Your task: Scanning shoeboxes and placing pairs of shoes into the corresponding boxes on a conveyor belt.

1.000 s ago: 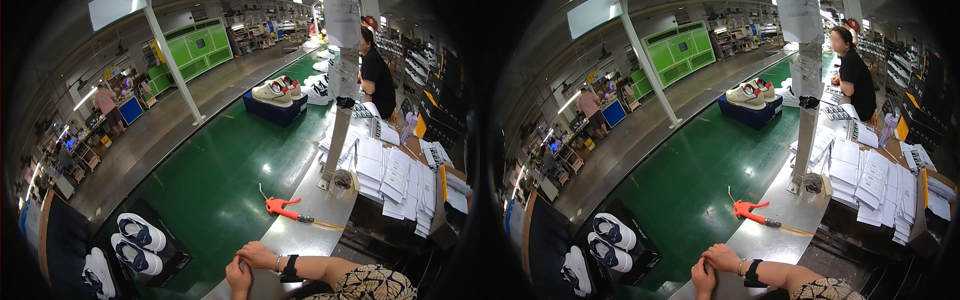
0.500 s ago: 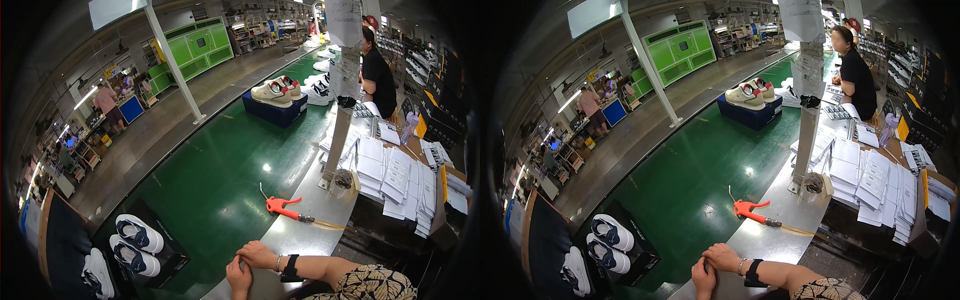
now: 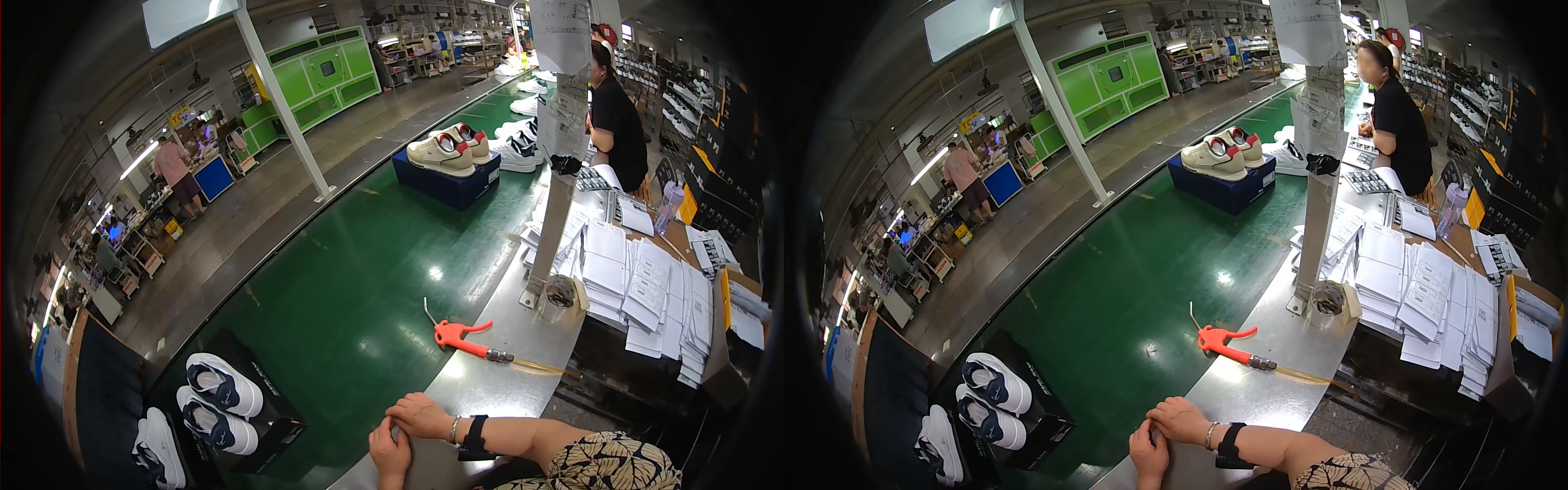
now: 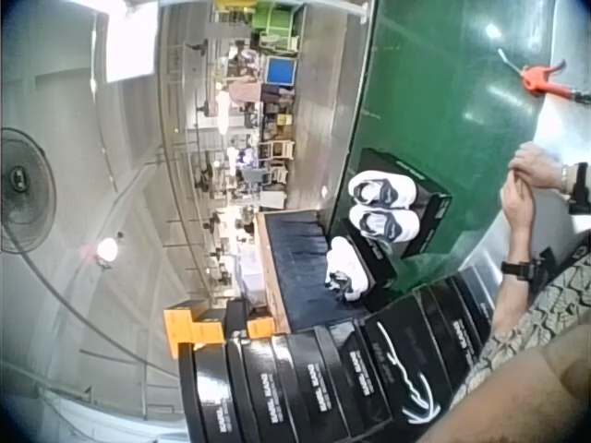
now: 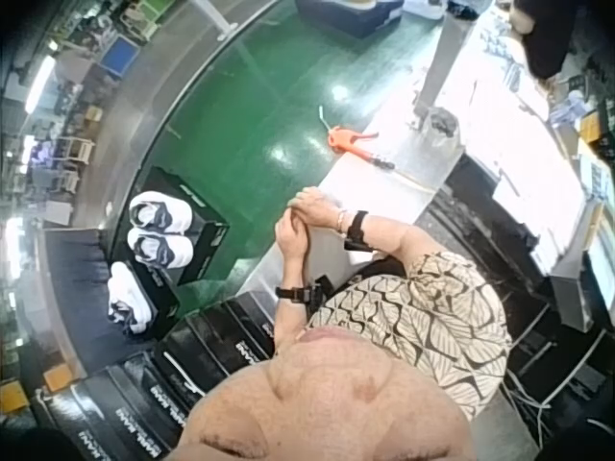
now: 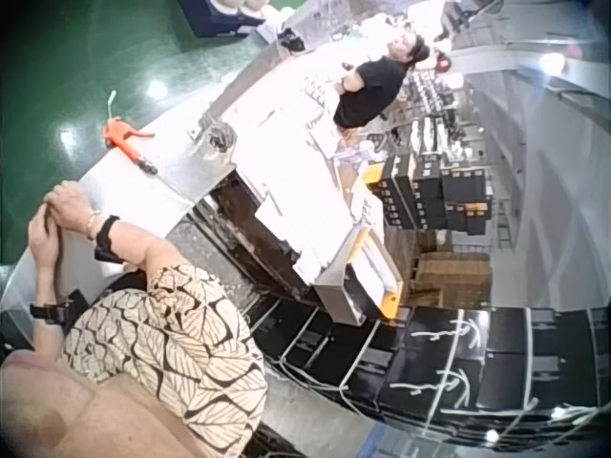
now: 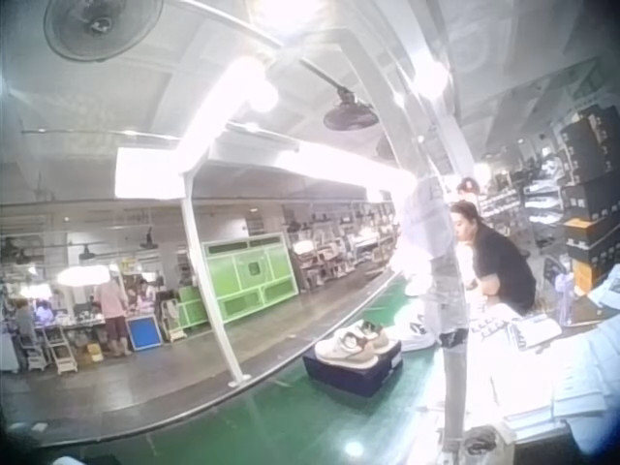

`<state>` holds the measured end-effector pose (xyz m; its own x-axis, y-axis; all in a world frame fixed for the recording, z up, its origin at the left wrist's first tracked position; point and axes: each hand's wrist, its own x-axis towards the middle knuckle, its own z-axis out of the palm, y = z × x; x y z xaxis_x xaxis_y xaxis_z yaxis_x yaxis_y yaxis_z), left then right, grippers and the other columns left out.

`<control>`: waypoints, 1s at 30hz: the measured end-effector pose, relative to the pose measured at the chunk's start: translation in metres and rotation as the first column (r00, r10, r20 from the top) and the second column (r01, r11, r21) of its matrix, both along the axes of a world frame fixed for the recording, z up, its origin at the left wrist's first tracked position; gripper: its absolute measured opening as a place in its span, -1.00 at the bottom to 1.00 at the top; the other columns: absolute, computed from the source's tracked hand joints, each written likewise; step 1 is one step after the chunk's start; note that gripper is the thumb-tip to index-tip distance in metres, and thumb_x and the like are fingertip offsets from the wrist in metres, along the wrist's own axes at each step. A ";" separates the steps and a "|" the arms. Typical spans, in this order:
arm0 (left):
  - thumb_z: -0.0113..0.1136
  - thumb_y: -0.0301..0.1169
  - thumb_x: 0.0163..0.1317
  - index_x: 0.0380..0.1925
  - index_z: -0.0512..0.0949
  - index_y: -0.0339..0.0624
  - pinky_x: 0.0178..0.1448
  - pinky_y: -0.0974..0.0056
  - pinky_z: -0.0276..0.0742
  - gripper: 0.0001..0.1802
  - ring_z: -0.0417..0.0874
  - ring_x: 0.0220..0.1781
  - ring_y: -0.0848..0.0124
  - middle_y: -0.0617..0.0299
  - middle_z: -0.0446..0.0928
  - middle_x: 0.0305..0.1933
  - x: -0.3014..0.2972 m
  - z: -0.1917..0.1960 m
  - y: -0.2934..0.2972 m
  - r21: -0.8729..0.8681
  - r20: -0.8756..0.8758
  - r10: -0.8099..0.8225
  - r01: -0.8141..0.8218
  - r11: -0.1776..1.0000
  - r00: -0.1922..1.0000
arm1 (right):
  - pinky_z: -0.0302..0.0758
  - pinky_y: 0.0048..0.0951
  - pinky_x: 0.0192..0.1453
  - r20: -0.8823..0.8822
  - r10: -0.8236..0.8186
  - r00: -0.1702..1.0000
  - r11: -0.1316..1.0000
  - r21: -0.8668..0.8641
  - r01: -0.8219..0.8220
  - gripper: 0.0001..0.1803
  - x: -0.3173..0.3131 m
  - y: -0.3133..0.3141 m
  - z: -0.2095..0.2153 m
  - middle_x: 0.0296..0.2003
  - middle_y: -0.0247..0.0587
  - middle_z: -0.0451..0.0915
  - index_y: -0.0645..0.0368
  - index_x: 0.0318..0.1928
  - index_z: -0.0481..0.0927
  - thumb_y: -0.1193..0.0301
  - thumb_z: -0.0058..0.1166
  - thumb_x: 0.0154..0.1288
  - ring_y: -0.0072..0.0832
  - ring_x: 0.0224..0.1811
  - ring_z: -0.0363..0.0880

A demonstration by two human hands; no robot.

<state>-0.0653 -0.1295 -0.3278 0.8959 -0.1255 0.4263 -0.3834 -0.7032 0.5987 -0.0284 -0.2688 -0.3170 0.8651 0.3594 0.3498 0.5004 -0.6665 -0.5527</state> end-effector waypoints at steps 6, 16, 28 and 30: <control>0.15 -0.36 0.09 -0.08 0.48 -0.24 -0.03 0.11 0.39 -0.63 0.53 -0.17 0.11 0.11 0.57 -0.22 0.000 0.001 -0.001 -0.003 -0.009 0.008 -0.008 1.000 1.000 | 0.36 -0.34 -0.07 -0.015 -0.002 1.000 1.000 -0.013 0.002 -0.80 0.000 0.000 -0.001 -0.37 -0.31 0.53 0.05 -0.22 0.60 0.31 0.01 0.17 -0.34 -0.21 0.48; 0.16 -0.36 0.09 -0.11 0.49 -0.24 -0.02 0.11 0.40 -0.65 0.53 -0.15 0.11 0.11 0.58 -0.20 -0.001 0.000 -0.001 -0.018 -0.022 0.010 -0.010 1.000 1.000 | 0.36 -0.35 -0.07 -0.001 0.001 1.000 1.000 -0.032 -0.001 -0.81 0.000 0.000 -0.001 -0.38 -0.31 0.53 0.05 -0.24 0.60 0.34 -0.01 0.16 -0.35 -0.21 0.47; 0.16 -0.35 0.09 -0.11 0.50 -0.24 -0.01 0.10 0.39 -0.65 0.52 -0.15 0.10 0.11 0.58 -0.19 -0.002 0.000 -0.002 -0.010 -0.021 0.016 -0.016 1.000 1.000 | 0.36 -0.34 -0.07 -0.009 0.001 1.000 1.000 -0.022 -0.001 -0.81 -0.002 -0.003 0.002 -0.37 -0.31 0.52 0.05 -0.24 0.61 0.33 -0.01 0.17 -0.34 -0.21 0.47; 0.16 -0.35 0.08 -0.11 0.49 -0.25 -0.01 0.10 0.39 -0.65 0.52 -0.15 0.10 0.10 0.58 -0.19 -0.002 -0.001 -0.002 -0.007 -0.018 0.013 -0.013 1.000 1.000 | 0.36 -0.34 -0.07 -0.027 0.002 1.000 0.999 -0.035 -0.003 -0.81 -0.003 -0.004 0.004 -0.37 -0.30 0.52 0.05 -0.24 0.61 0.33 -0.01 0.17 -0.34 -0.21 0.47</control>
